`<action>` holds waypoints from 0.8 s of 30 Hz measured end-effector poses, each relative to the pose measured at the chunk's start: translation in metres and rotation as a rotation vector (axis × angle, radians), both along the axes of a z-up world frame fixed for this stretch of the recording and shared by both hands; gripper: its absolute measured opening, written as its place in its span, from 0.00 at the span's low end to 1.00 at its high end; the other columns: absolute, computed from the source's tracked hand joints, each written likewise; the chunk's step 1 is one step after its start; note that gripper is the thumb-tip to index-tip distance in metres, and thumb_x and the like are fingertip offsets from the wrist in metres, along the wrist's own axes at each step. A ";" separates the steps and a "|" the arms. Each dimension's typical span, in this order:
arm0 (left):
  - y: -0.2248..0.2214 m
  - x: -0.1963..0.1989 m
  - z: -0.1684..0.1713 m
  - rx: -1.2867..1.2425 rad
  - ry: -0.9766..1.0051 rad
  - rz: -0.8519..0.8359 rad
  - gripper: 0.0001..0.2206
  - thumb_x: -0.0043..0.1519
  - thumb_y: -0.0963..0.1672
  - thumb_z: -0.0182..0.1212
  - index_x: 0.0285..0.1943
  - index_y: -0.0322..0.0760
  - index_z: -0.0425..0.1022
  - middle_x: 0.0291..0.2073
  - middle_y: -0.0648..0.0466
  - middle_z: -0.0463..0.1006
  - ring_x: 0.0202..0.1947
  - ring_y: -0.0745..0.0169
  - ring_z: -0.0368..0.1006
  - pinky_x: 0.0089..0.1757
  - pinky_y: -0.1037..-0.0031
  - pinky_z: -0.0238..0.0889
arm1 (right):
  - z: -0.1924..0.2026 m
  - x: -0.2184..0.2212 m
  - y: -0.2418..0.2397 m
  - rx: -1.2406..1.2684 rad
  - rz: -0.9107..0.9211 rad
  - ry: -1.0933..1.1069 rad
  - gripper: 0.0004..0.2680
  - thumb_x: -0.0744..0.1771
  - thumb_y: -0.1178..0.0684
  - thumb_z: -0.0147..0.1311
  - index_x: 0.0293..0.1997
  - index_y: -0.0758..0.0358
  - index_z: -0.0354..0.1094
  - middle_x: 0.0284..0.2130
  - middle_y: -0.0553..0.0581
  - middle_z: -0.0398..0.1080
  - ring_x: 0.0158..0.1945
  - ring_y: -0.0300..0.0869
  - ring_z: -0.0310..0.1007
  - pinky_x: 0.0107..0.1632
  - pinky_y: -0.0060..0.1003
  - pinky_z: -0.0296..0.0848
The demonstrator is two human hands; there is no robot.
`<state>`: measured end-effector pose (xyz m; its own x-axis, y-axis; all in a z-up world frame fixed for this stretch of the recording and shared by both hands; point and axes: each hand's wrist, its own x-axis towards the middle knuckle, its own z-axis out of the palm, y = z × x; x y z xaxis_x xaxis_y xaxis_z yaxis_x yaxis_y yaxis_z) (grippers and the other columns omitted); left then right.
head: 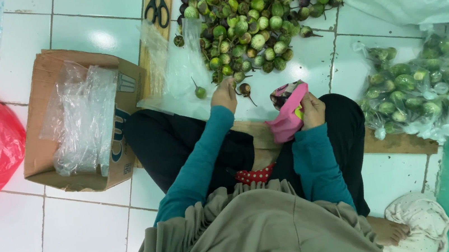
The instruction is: Bagging small green fruits by hand and using a plastic sleeve
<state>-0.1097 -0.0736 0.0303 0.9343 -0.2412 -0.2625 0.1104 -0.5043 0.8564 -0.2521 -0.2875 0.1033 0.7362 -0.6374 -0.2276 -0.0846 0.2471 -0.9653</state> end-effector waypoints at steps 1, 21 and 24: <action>-0.005 0.006 -0.017 -0.002 0.002 0.000 0.13 0.71 0.40 0.50 0.64 0.39 0.60 0.58 0.41 0.68 0.55 0.42 0.75 0.46 0.59 0.73 | 0.000 0.001 -0.001 -0.002 0.000 0.002 0.14 0.74 0.49 0.52 0.29 0.59 0.72 0.19 0.50 0.66 0.25 0.31 0.61 0.30 0.25 0.65; -0.027 -0.023 -0.060 0.760 0.148 -0.307 0.20 0.69 0.58 0.45 0.58 0.45 0.61 0.41 0.48 0.80 0.44 0.45 0.82 0.45 0.52 0.77 | -0.021 0.012 -0.008 0.042 0.026 0.143 0.12 0.72 0.44 0.56 0.36 0.58 0.77 0.25 0.53 0.73 0.29 0.36 0.69 0.33 0.29 0.72; -0.035 -0.021 -0.102 0.797 0.147 -0.315 0.23 0.67 0.60 0.47 0.48 0.43 0.71 0.33 0.48 0.83 0.37 0.47 0.83 0.37 0.52 0.78 | 0.001 0.013 -0.001 0.032 0.028 0.160 0.12 0.72 0.44 0.56 0.35 0.58 0.77 0.25 0.53 0.72 0.29 0.37 0.68 0.33 0.30 0.72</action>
<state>-0.1308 -0.1086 -0.0714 0.7983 -0.1757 -0.5761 -0.0531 -0.9733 0.2232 -0.2388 -0.2884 0.1040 0.7060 -0.6081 -0.3631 -0.2439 0.2725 -0.9307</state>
